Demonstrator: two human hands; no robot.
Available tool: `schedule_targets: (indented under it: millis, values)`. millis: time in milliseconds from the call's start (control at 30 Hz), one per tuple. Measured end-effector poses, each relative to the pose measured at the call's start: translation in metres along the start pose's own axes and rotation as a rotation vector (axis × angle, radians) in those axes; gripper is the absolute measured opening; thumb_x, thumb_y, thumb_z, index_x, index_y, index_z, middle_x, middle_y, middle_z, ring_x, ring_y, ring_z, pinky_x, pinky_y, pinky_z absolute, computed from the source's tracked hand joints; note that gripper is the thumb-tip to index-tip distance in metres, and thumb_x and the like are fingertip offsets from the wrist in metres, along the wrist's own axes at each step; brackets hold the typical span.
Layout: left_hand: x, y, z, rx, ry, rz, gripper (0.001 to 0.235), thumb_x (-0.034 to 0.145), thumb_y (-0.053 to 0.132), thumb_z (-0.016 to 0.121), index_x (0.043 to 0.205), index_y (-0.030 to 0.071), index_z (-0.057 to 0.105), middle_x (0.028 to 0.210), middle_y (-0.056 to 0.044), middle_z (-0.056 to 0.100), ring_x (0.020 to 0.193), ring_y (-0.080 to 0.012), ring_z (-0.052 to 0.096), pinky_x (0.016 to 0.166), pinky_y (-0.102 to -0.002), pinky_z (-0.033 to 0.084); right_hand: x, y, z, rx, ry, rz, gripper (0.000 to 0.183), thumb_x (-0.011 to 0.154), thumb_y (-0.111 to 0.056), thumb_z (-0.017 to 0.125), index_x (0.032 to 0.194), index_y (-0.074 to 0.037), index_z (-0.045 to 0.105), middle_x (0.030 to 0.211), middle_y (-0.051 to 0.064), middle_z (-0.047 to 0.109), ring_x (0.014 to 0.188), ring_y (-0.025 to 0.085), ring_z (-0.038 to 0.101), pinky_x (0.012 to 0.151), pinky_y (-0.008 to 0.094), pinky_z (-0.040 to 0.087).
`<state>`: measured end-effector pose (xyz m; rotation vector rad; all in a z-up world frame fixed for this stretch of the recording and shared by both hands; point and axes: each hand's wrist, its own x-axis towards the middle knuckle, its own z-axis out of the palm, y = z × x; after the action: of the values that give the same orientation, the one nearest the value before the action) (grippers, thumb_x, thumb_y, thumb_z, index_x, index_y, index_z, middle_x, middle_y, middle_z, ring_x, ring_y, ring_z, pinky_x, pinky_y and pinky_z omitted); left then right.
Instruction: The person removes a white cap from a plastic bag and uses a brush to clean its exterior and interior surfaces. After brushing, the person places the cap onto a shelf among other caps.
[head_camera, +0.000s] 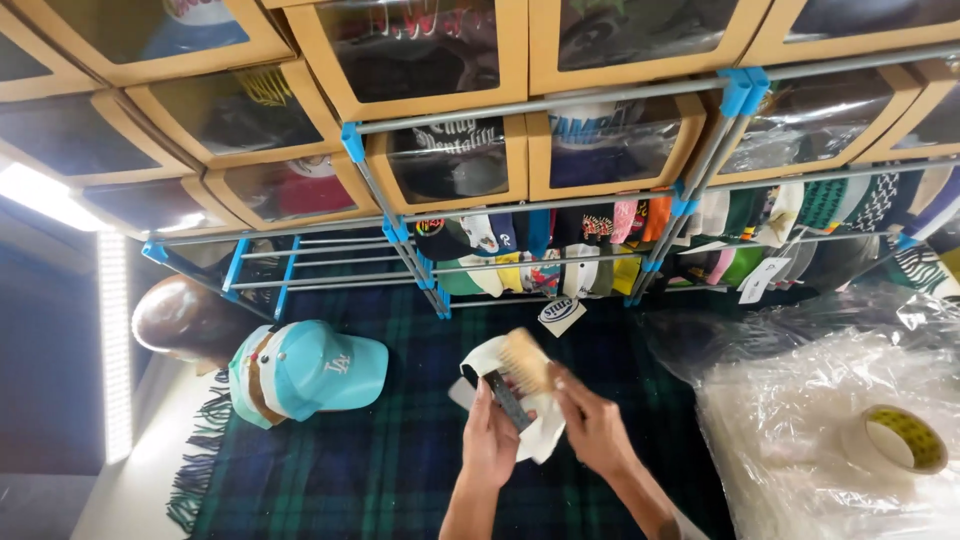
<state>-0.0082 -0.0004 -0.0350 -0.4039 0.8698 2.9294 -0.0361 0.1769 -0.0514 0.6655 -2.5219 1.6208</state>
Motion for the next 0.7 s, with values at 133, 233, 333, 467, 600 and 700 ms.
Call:
schedule_targets:
  millis: [133, 233, 333, 467, 600, 700]
  values:
    - [0.004, 0.023, -0.04, -0.25, -0.129, -0.001, 0.046, 0.106, 0.048, 0.046, 0.121, 0.007, 0.062, 0.109, -0.011, 0.065, 0.094, -0.0218, 0.067, 0.057, -0.031, 0.055, 0.005, 0.013, -0.019, 0.279, 0.285, 0.363, 0.055, 0.099, -0.026, 0.057, 0.151, -0.01, 0.052, 0.103, 0.006, 0.06, 0.056, 0.01, 0.052, 0.045, 0.029, 0.042]
    - [0.0, 0.026, -0.066, -0.513, -0.239, 0.041, 0.049, 0.107, 0.053, 0.044, 0.117, 0.01, 0.065, 0.105, -0.013, 0.068, 0.094, -0.0255, 0.072, 0.057, -0.031, 0.059, -0.011, 0.015, -0.001, 0.304, 0.206, 0.447, 0.058, 0.098, -0.035, 0.055, 0.151, -0.011, 0.055, 0.077, 0.004, 0.066, 0.055, 0.011, 0.051, 0.046, 0.029, 0.042]
    - [0.01, 0.025, -0.054, -0.517, -0.216, 0.04, 0.048, 0.107, 0.052, 0.045, 0.117, 0.01, 0.066, 0.106, -0.012, 0.068, 0.096, -0.0263, 0.071, 0.061, -0.033, 0.058, -0.025, -0.002, 0.017, 0.207, 0.008, 0.214, 0.052, 0.097, -0.026, 0.059, 0.147, -0.008, 0.057, 0.119, 0.006, 0.07, 0.095, 0.014, 0.061, 0.077, 0.03, 0.051]
    - [0.007, 0.018, -0.047, -0.528, -0.122, 0.026, 0.047, 0.105, 0.051, 0.046, 0.117, 0.01, 0.066, 0.108, -0.012, 0.069, 0.1, -0.0278, 0.07, 0.068, -0.035, 0.056, -0.007, 0.002, 0.005, 0.108, 0.029, -0.055, 0.046, 0.101, -0.015, 0.055, 0.143, 0.001, 0.055, 0.146, 0.017, 0.06, 0.133, 0.026, 0.061, 0.108, 0.032, 0.054]
    - [0.013, 0.022, -0.037, -0.539, -0.084, 0.028, 0.046, 0.105, 0.05, 0.047, 0.116, 0.01, 0.067, 0.109, -0.012, 0.069, 0.103, -0.0288, 0.069, 0.073, -0.037, 0.055, -0.013, -0.024, 0.002, -0.098, -0.123, -0.065, 0.051, 0.092, -0.01, 0.056, 0.142, -0.012, 0.061, 0.139, 0.007, 0.069, 0.115, 0.021, 0.075, 0.09, 0.031, 0.058]
    - [0.019, 0.027, -0.031, -0.534, -0.046, -0.007, 0.045, 0.104, 0.049, 0.047, 0.116, 0.011, 0.067, 0.111, -0.012, 0.07, 0.105, -0.0298, 0.069, 0.077, -0.039, 0.054, -0.01, -0.032, -0.007, 0.035, -0.403, -0.22, 0.044, 0.103, -0.024, 0.06, 0.144, -0.009, 0.059, 0.103, 0.011, 0.078, 0.084, 0.021, 0.076, 0.076, 0.036, 0.058]
